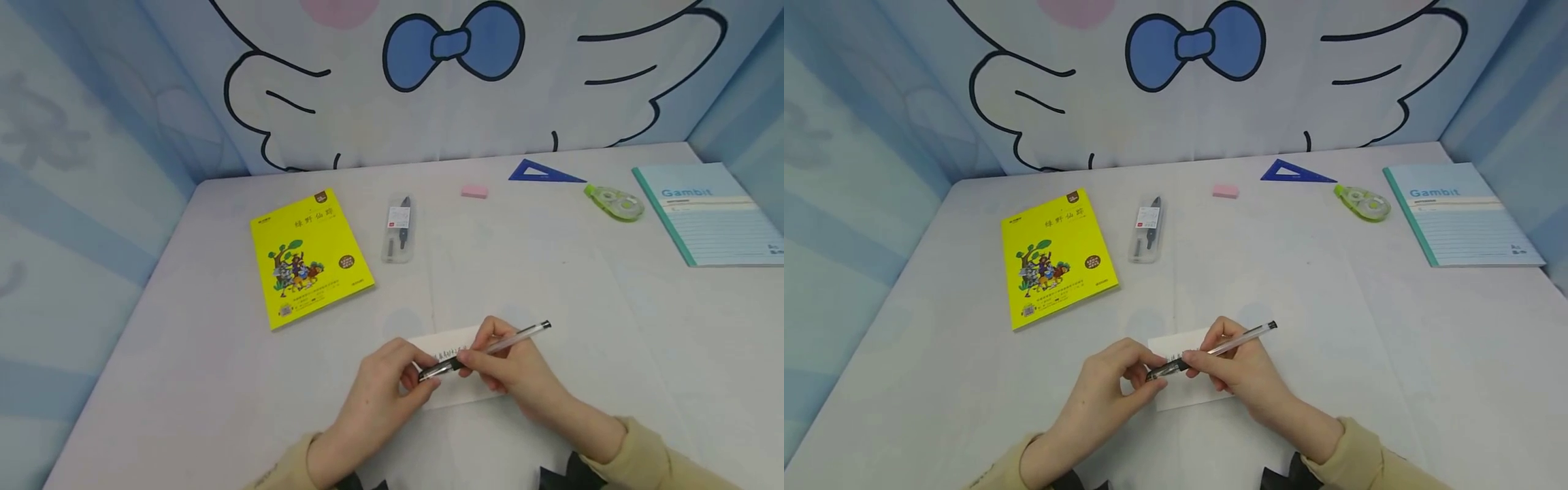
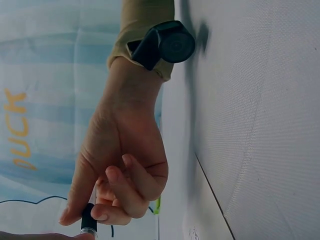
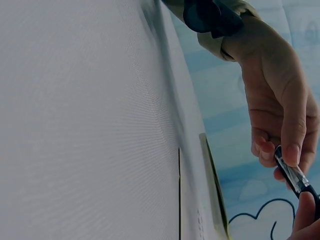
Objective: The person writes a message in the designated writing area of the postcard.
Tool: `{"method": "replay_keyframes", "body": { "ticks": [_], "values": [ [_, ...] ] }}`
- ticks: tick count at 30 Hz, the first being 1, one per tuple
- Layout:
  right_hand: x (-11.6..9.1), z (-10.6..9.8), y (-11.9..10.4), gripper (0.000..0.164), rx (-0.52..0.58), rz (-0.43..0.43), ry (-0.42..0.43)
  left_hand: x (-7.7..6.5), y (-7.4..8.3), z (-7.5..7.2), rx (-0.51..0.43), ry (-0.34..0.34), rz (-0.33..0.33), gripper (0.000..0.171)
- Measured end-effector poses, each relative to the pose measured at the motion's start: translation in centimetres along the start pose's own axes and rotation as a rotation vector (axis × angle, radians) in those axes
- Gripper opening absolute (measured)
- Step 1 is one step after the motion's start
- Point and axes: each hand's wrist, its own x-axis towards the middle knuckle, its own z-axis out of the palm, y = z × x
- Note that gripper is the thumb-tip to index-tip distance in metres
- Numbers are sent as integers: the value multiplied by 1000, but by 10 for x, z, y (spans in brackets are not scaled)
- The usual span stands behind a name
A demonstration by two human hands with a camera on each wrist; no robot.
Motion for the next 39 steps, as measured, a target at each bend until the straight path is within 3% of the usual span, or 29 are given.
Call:
{"method": "replay_keyframes", "body": {
  "ticks": [9,19,24,33,39],
  "values": [
    [1,0,0,24,30,-33,-10,0,2,0,-5,32,4,14],
    [1,0,1,24,27,-28,-12,0,-1,4,-7,113,83,18],
    [1,-1,1,23,-5,-4,0,1,-1,3,9,85,68,18],
    [2,-1,-4,12,-94,114,65,0,2,2,45,-13,34,24],
    [1,-1,-3,17,-56,90,40,-2,1,4,29,-17,54,32]
  ]
}}
